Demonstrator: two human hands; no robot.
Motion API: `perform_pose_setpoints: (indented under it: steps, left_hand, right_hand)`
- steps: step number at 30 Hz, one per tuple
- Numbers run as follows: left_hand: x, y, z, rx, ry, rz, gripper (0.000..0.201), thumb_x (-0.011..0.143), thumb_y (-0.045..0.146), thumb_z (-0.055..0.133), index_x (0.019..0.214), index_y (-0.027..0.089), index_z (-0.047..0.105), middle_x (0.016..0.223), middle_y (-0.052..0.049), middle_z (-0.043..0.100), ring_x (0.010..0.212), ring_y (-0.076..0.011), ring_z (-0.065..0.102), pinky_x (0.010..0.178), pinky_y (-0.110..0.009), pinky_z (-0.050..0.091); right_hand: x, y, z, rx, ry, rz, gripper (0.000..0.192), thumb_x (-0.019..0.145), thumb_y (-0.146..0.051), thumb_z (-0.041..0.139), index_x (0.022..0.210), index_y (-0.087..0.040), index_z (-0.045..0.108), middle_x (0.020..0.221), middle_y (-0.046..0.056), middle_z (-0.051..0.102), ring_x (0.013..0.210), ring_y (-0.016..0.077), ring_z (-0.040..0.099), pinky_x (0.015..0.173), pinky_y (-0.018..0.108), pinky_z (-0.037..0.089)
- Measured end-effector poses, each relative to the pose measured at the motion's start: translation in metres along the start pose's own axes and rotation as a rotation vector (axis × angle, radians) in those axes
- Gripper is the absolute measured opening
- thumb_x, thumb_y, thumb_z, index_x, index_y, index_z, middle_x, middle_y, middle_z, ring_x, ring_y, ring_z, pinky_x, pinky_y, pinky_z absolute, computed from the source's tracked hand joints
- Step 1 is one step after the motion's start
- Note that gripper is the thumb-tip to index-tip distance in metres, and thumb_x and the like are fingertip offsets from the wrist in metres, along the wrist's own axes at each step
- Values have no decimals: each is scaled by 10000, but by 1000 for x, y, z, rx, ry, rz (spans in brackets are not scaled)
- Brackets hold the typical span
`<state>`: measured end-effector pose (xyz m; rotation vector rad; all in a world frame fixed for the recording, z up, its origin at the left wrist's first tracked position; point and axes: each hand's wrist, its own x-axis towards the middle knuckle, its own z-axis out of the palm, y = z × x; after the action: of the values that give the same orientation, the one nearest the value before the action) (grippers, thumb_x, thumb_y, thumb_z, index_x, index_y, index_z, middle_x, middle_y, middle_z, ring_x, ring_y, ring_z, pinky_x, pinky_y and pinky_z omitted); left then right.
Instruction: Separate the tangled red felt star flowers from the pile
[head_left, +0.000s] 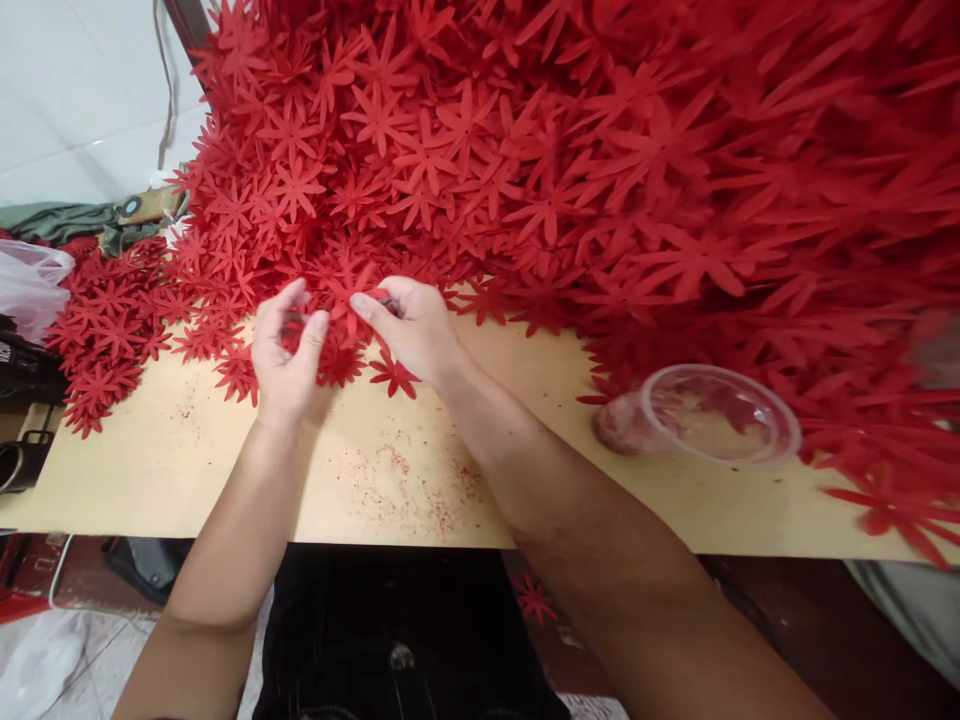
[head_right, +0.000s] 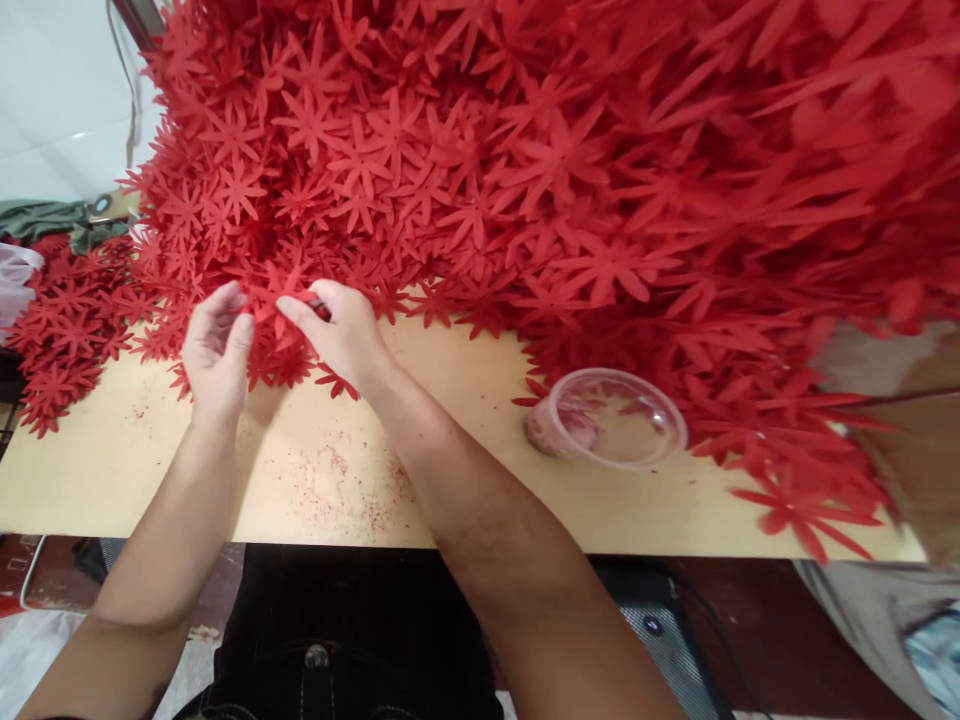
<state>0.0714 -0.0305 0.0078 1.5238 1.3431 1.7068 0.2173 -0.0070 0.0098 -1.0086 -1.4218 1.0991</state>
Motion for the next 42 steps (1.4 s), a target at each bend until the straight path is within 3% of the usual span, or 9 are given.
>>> perform_pose_setpoints:
  steps: [5,10,14,16,18,21,25,32,42]
  left_hand:
    - [-4,-1,9,-124,-60,-127,239,682,383,750,683,191,608,674,11,608,630,-85,543,645,-230,461]
    - [10,-15,-7,-167,155,-185,233,738,408,691,783,226,552,693,30,567,642,-88,542,635,-235,455]
    - [19,-26,-22,25,327,-111,273,733,306,682,954,236,539,971,-7,578,873,-120,560,775,-269,467]
    - [21,-27,-26,123,413,-76,355,719,204,668,1042,253,528,1119,-15,527,952,-131,526,827,-286,454]
    - [20,-26,-28,177,448,-53,413,702,106,629,1069,267,528,1174,-10,488,964,-133,501,829,-291,446]
    - [18,-22,-25,191,378,-10,390,690,49,564,1027,247,559,1115,-9,526,903,-127,508,797,-286,449]
    - [13,-18,-16,178,218,25,249,722,74,525,913,204,618,956,-13,597,828,-111,550,811,-263,453]
    - [0,-10,1,-8,-15,-46,107,765,211,626,859,198,676,913,-29,648,876,-121,606,836,-257,474]
    - [-8,-7,12,-281,-256,-242,374,642,445,774,923,217,681,885,-9,684,797,-96,625,793,-249,505]
  right_hand:
    - [-1,1,3,35,-80,14,494,699,-668,595,638,-199,450,552,-52,390,525,63,331,501,247,292]
    - [9,7,-14,-29,17,9,374,774,-534,598,642,-210,467,552,-38,387,534,80,359,522,258,325]
    - [12,8,-34,-240,163,-34,286,657,-381,743,822,-204,589,818,18,549,742,128,508,684,302,439]
    - [9,4,-43,-432,78,-1,375,545,-325,814,841,-194,625,889,32,564,783,147,521,728,326,444]
    - [5,-2,-48,-606,-171,99,358,479,-306,843,744,-186,635,802,23,571,718,146,516,683,321,426]
    - [-1,-9,-48,-752,-503,228,306,453,-236,843,622,-188,592,639,-5,551,582,120,472,564,290,357]
    - [-4,-8,-40,-768,-657,201,217,551,-119,737,563,-188,532,554,-21,533,507,92,430,513,271,304]
    - [6,11,-30,-178,-243,105,176,703,-89,632,719,-196,493,631,-36,543,589,99,489,592,261,390]
    - [5,4,-11,-126,-265,67,104,827,-211,525,752,-148,560,699,13,576,643,113,493,651,274,399]
